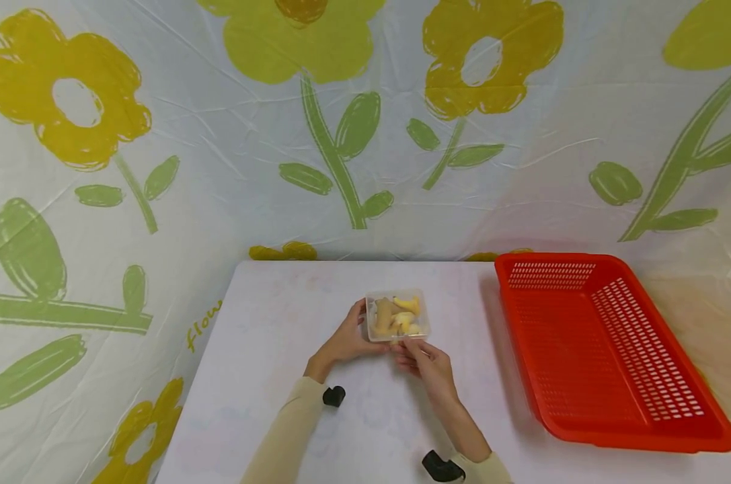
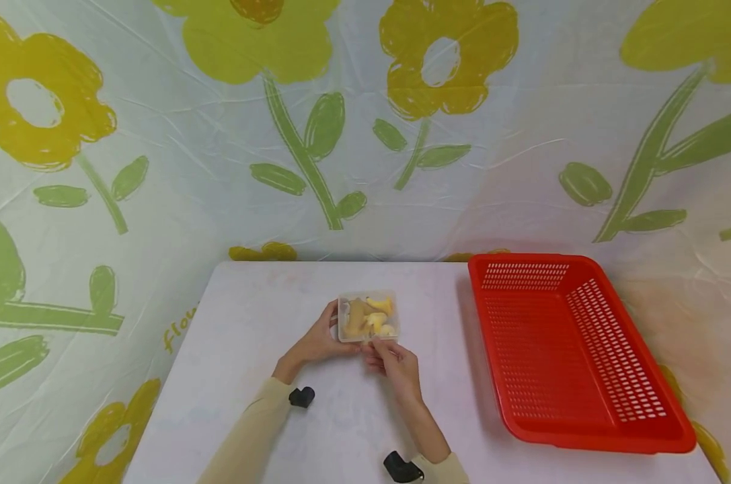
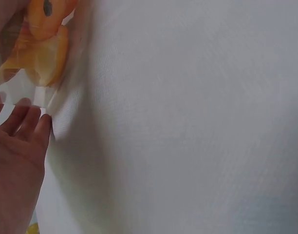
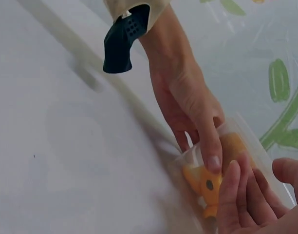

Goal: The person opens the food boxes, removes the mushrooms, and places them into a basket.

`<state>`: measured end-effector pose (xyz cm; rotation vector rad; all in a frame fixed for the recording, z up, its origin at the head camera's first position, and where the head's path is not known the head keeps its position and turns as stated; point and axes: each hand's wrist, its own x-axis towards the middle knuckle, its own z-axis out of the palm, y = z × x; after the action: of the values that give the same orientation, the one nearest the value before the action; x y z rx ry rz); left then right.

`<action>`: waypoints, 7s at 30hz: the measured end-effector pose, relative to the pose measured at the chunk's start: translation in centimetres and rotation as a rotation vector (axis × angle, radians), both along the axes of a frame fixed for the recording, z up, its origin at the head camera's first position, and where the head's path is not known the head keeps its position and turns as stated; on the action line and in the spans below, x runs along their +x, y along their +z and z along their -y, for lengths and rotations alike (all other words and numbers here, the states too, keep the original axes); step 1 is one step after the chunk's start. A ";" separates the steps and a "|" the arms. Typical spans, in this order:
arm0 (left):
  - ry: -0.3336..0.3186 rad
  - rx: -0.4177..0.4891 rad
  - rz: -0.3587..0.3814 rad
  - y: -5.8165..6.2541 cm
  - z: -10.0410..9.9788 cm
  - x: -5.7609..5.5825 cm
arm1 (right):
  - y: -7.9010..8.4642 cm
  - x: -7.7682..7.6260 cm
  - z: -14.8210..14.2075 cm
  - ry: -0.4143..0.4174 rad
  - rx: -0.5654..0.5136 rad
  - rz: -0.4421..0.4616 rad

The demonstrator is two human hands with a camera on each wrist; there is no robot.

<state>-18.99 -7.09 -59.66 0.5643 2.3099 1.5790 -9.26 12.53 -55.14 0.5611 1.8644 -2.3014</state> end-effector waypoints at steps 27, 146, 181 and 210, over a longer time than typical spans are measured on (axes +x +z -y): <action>-0.033 -0.034 -0.057 0.7 0.0 -0.1 | -0.2 -0.7 1.5 -0.147 0.118 -0.054; 0.510 0.218 0.051 3.4 -2.0 1.0 | 5.5 -9.6 -3.8 -0.102 0.495 -0.421; 0.555 0.238 0.106 4.1 -2.5 1.2 | 2.2 -14.0 -4.7 0.061 0.697 -0.334; 0.581 0.253 0.108 4.3 -2.7 1.3 | 4.4 -9.9 -2.3 0.548 1.075 -0.521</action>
<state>-17.66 -4.43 -55.40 -0.1714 2.3287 2.1090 -19.15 14.86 -50.71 -0.5114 2.9242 -1.0145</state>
